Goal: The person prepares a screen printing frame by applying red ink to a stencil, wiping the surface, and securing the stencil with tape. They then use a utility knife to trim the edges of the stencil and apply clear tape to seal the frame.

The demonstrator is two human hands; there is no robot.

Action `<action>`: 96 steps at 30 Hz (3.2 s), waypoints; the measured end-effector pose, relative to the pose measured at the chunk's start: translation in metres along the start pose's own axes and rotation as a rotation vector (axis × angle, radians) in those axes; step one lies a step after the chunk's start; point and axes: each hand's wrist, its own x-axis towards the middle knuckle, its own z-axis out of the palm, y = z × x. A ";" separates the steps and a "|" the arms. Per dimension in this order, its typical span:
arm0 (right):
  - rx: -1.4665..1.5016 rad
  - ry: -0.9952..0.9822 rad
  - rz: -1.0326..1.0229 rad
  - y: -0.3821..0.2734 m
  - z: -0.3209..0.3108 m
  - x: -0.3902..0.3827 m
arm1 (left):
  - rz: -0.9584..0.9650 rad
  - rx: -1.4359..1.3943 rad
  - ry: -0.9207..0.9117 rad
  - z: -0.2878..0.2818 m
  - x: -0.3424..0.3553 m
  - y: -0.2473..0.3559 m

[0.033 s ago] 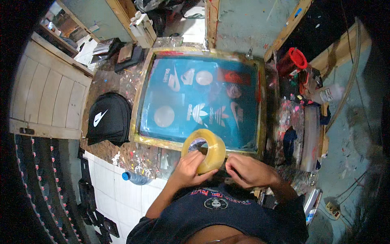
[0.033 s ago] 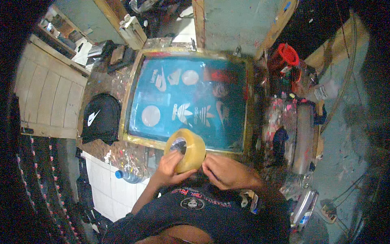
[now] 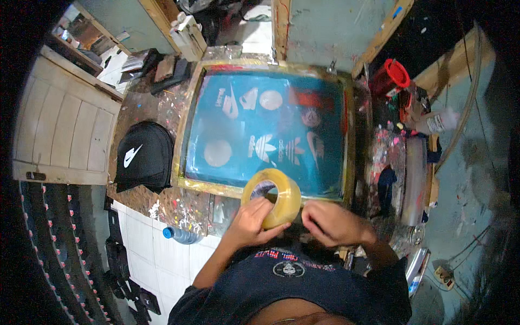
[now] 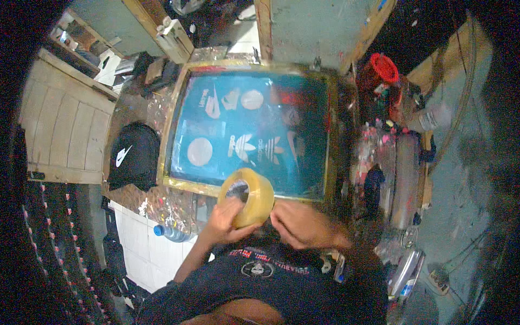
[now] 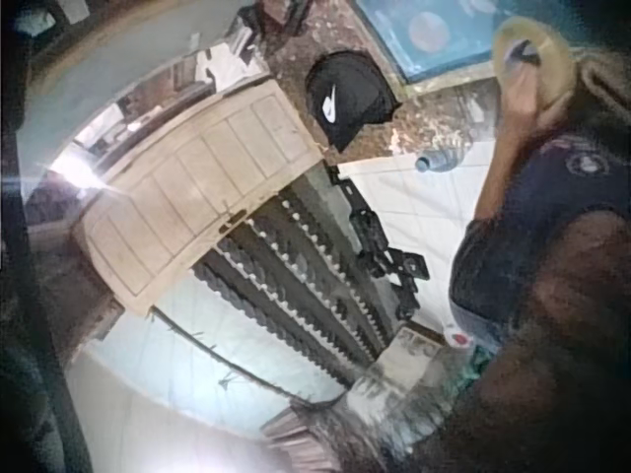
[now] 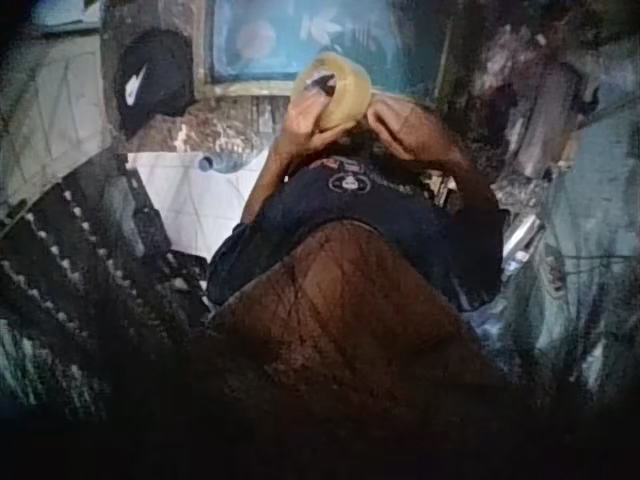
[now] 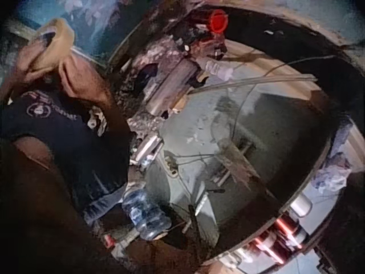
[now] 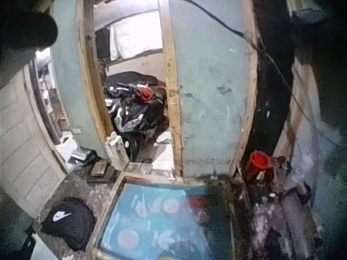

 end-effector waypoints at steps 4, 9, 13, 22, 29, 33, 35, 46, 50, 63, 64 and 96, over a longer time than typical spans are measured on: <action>0.160 0.072 0.144 0.011 -0.004 -0.001 | -0.138 0.042 -0.189 -0.013 0.013 0.002; 0.619 0.089 0.249 0.026 0.003 0.013 | -0.303 0.062 -0.302 -0.031 0.024 0.012; 0.398 0.152 0.106 0.028 0.007 0.032 | -0.403 0.099 -0.354 -0.042 0.032 0.013; 0.758 -0.100 0.258 0.092 -0.052 0.113 | -0.891 -0.268 -0.208 -0.069 0.058 0.007; 0.377 0.038 0.446 0.185 -0.175 0.137 | -0.980 -0.088 -0.447 -0.162 0.061 -0.041; 0.176 0.297 0.331 0.195 -0.189 0.079 | -0.673 0.392 -0.396 -0.184 0.072 -0.031; 0.127 0.507 0.358 0.165 -0.180 0.018 | -0.516 0.529 -0.282 -0.188 0.084 -0.008; -0.463 1.532 0.476 0.011 -0.085 -0.351 | 0.650 0.529 -0.110 -0.191 0.090 0.108; -0.074 1.439 -0.120 -0.023 -0.069 -0.341 | 0.343 0.485 -0.190 -0.195 0.091 0.131; -0.133 1.038 0.339 0.061 -0.048 -0.261 | 0.205 0.572 0.266 -0.173 0.054 0.122; -0.280 0.934 0.413 0.050 -0.061 -0.235 | 0.246 0.620 0.251 -0.176 0.052 0.114; -0.648 0.331 0.110 -0.049 -0.172 0.025 | -0.447 -1.082 -0.583 0.024 0.154 0.021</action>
